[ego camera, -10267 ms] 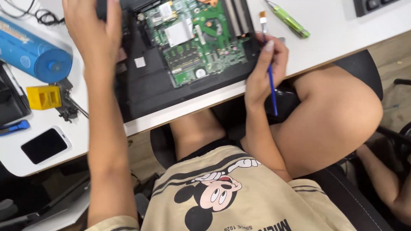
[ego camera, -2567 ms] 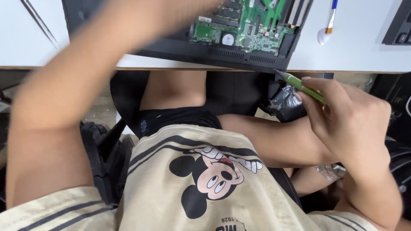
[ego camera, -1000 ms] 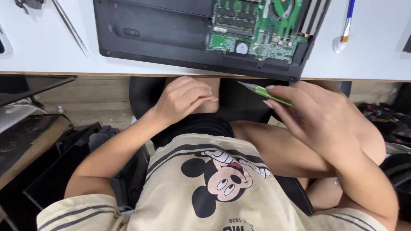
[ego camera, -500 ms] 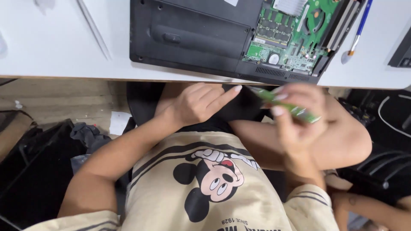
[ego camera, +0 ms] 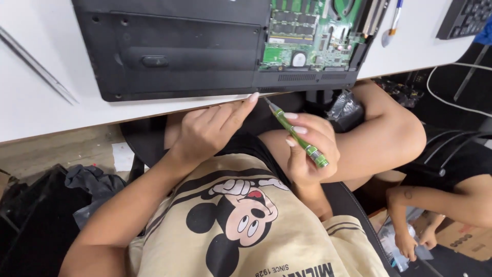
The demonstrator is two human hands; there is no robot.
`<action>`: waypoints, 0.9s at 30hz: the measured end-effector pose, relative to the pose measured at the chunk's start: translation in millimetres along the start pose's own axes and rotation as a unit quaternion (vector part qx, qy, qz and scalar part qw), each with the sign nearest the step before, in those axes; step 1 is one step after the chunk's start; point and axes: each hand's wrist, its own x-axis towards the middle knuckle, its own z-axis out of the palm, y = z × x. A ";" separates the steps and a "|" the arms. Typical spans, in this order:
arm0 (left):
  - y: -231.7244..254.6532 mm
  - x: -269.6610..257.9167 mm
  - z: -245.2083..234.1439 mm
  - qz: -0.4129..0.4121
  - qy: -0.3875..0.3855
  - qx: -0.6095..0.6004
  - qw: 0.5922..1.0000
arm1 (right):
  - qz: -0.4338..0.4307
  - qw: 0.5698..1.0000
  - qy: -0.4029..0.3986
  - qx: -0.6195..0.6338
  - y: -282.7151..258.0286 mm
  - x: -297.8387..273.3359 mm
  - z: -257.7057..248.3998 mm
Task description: The person cleans the inside of a disassembled laptop with a brush, then uses a green screwdriver to remove screws from the bottom case. They then handle a small cylindrical component and use the screwdriver to work on the motherboard area.
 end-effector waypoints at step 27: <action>0.9 -2.5 -2.5 -0.021 0.011 0.008 1.000 | 0.026 0.973 -0.226 -0.035 -11.6 75.6 -1.2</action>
